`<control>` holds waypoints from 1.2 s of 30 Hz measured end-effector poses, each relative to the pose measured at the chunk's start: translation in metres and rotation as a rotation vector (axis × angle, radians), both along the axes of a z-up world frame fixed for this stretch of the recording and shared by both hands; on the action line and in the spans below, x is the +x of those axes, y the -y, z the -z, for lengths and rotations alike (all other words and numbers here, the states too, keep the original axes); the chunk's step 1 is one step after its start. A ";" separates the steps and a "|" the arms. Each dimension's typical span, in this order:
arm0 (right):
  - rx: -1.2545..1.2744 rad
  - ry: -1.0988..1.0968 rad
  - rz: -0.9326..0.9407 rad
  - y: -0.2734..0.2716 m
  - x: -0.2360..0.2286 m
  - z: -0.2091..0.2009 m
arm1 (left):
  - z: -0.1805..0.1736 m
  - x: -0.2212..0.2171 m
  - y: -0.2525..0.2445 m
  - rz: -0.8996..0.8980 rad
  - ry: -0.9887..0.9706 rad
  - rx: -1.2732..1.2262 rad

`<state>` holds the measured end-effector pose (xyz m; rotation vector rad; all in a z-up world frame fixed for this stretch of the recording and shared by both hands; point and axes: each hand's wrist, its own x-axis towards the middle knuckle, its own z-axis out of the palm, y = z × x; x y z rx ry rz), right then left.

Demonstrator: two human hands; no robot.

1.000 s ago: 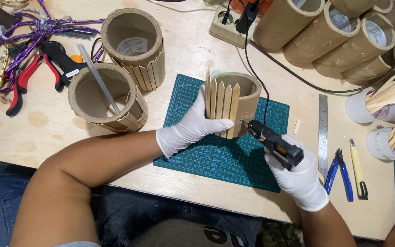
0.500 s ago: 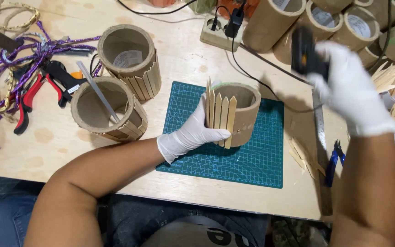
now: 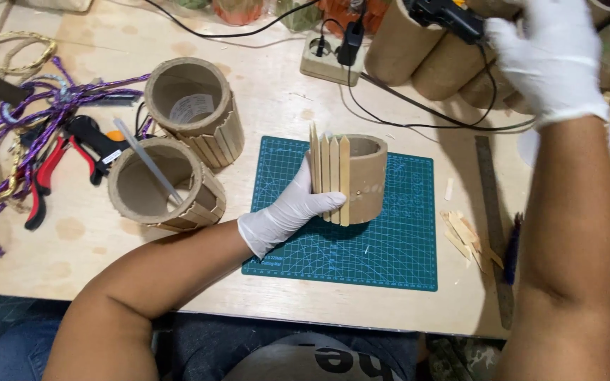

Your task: Gluing wooden sticks onto a cardboard tube using a hot glue gun to create a decorative container.

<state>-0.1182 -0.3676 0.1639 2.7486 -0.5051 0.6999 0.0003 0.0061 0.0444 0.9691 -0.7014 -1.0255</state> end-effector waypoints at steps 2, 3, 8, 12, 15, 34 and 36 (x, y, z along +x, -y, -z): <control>0.046 0.075 -0.230 0.022 -0.047 -0.004 | -0.008 -0.001 -0.002 0.026 -0.024 -0.005; 0.043 0.071 -0.221 0.041 -0.077 0.009 | -0.006 -0.001 -0.001 0.035 -0.028 -0.008; 0.382 0.165 0.008 0.132 -0.241 0.081 | -0.006 -0.004 -0.001 0.032 0.019 -0.051; 0.540 0.284 0.296 0.205 -0.315 0.150 | -0.003 -0.005 0.000 0.010 0.093 0.043; 0.531 0.303 0.287 0.221 -0.343 0.174 | -0.007 -0.007 -0.001 0.008 0.094 0.061; 0.576 0.068 0.704 0.210 -0.334 0.220 | -0.005 -0.003 -0.004 0.020 0.034 0.114; 0.549 0.032 0.709 0.224 -0.341 0.232 | -0.004 -0.003 -0.003 0.013 0.027 0.119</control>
